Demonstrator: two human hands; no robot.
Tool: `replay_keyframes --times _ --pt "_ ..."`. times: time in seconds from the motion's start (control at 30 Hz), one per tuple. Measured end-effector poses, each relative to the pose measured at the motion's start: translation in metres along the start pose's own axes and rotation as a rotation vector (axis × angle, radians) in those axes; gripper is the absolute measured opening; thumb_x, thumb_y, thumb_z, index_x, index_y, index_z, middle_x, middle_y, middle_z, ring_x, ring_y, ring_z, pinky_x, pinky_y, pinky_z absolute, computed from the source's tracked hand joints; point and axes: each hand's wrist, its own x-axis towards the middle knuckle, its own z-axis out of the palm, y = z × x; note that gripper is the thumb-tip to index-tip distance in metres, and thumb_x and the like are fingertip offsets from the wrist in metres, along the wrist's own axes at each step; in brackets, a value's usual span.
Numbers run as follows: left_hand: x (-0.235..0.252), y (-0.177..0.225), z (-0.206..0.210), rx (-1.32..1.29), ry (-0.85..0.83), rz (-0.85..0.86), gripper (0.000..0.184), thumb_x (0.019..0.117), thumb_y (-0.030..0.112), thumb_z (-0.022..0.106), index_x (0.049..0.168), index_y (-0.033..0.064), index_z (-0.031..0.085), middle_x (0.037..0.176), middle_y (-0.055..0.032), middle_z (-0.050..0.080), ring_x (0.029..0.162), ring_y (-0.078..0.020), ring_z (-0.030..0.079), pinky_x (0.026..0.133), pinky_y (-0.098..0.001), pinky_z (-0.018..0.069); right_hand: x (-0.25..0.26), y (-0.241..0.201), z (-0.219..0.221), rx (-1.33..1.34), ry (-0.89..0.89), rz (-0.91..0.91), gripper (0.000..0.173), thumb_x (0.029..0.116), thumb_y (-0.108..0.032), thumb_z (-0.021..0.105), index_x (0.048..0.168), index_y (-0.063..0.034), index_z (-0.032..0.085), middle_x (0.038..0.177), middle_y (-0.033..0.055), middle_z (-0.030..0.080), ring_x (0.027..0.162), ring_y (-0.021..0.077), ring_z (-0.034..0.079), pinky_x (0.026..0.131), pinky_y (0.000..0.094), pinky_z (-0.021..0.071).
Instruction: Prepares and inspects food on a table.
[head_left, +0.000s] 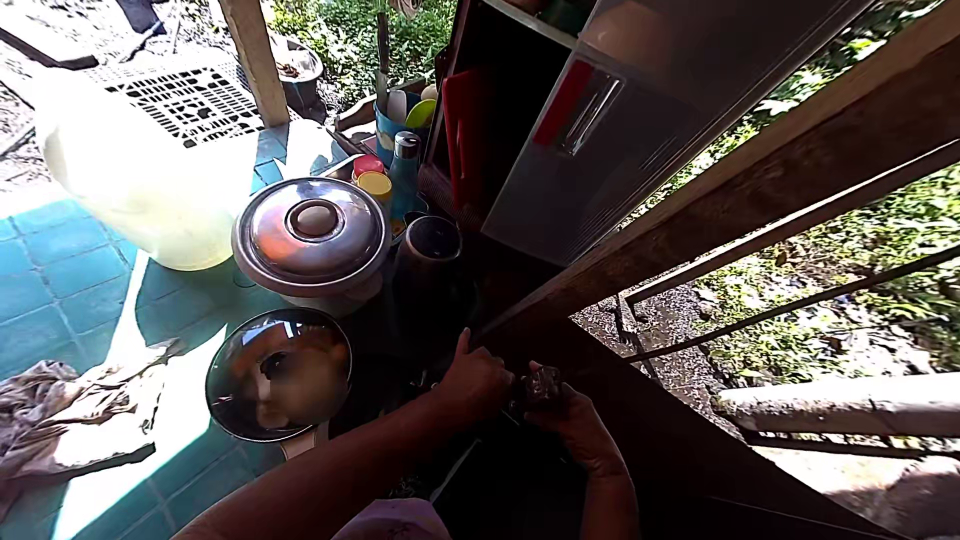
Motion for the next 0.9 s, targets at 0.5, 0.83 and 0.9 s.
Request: replay_keyframes --times 0.5,0.83,0.9 --pt "-0.050 -0.008 -0.039 0.035 0.245 -0.178 0.047 0.0991 0.022 0.068 0.144 0.0107 0.059 0.147 -0.0136 0.056 0.145 -0.0360 0.043 0.116 -0.0768 0.0115 0.010 -0.018 0.011 -0.564 0.066 0.259 0.084 0.0887 -0.001 0.070 0.161 -0.0032 0.027 0.156 0.0189 0.046 0.143 0.0260 0.049 0.116 0.0395 0.0418" --pt "-0.207 -0.098 -0.030 -0.084 1.195 -0.426 0.073 0.0983 0.049 0.055 0.149 -0.0023 0.045 0.160 -0.0269 0.034 0.146 -0.0356 0.037 0.115 -0.0518 0.0367 0.040 -0.041 0.127 -0.886 -0.436 0.212 0.033 0.1044 -0.017 0.056 0.132 -0.0013 0.067 0.128 0.0217 0.067 0.121 0.0344 0.064 0.108 0.0520 0.0465" --pt "-0.230 -0.120 -0.015 -0.287 1.283 -0.564 0.076 0.0995 0.048 0.049 0.154 -0.0028 0.036 0.163 -0.0266 0.028 0.151 -0.0341 0.029 0.120 -0.0519 0.0294 0.060 -0.018 0.166 -0.940 -0.459 0.075 0.036 0.1049 -0.018 0.056 0.137 -0.0053 0.065 0.133 0.0202 0.065 0.126 0.0348 0.061 0.108 0.0524 0.0465"
